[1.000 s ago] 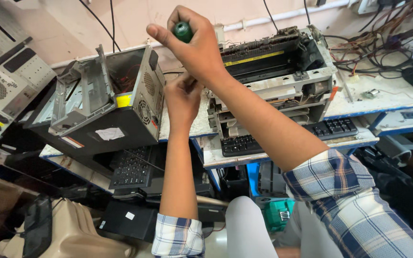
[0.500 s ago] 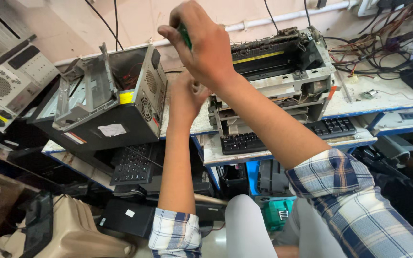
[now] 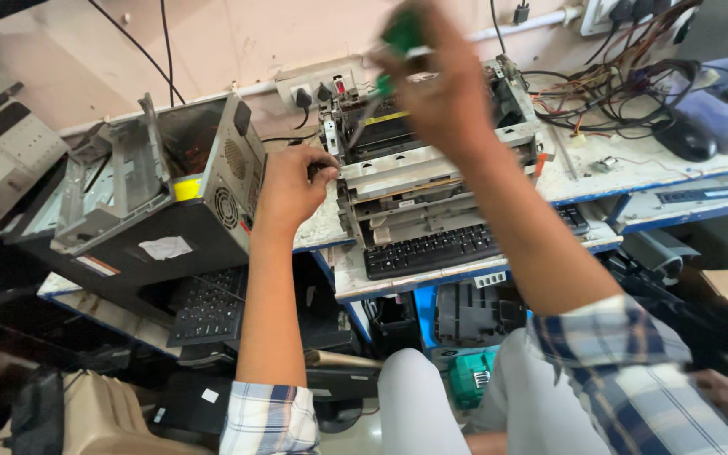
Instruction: The person uses a screwdriver to remove screws from the side panel of a printer. They then remove the panel and continue to unscrew and remove internal components from the printer's chassis.
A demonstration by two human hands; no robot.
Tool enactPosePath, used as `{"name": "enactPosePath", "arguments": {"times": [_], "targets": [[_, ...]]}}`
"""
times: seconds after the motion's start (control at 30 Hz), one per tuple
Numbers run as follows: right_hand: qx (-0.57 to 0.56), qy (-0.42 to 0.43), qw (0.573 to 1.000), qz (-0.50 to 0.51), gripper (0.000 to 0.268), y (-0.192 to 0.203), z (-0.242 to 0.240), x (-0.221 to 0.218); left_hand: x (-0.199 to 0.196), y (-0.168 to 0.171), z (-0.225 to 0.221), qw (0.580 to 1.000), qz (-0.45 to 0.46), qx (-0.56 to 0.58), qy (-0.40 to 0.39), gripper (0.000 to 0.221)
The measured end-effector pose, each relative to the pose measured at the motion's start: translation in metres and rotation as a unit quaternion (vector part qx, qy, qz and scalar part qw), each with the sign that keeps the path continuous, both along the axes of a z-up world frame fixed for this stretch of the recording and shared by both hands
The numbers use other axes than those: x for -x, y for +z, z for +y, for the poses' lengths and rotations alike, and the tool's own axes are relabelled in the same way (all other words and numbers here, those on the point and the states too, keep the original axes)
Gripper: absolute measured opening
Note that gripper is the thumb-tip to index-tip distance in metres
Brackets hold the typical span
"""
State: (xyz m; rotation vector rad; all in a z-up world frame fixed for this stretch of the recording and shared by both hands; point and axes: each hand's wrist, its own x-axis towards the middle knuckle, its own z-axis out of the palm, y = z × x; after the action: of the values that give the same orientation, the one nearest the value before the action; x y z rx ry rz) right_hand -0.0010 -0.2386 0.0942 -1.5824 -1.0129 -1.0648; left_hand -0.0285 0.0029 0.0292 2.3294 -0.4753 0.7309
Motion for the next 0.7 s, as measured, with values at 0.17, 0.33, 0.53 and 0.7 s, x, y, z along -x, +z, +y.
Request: {"name": "enactPosePath", "arguments": {"times": [0.17, 0.33, 0.53, 0.7], "targets": [[-0.094, -0.159, 0.983, 0.0, 0.015, -0.025, -0.11, -0.025, -0.004, 0.012, 0.003, 0.996, -0.038, -0.075, -0.026, 0.01], [-0.139, 0.016, 0.988, 0.069, 0.027, -0.044, -0.158, -0.014, -0.005, 0.025, 0.012, 0.981, -0.125, -0.14, -0.046, 0.012], [-0.275, 0.098, 0.93, 0.224, 0.021, -0.092, -0.209, -0.047, -0.006, -0.044, 0.058, 0.985, -0.011, -0.104, 0.14, 0.011], [-0.233, 0.042, 0.961, 0.144, 0.036, -0.087, -0.205, -0.037, -0.023, -0.135, 0.074, 0.967, 0.006, -0.13, 0.22, 0.014]]}}
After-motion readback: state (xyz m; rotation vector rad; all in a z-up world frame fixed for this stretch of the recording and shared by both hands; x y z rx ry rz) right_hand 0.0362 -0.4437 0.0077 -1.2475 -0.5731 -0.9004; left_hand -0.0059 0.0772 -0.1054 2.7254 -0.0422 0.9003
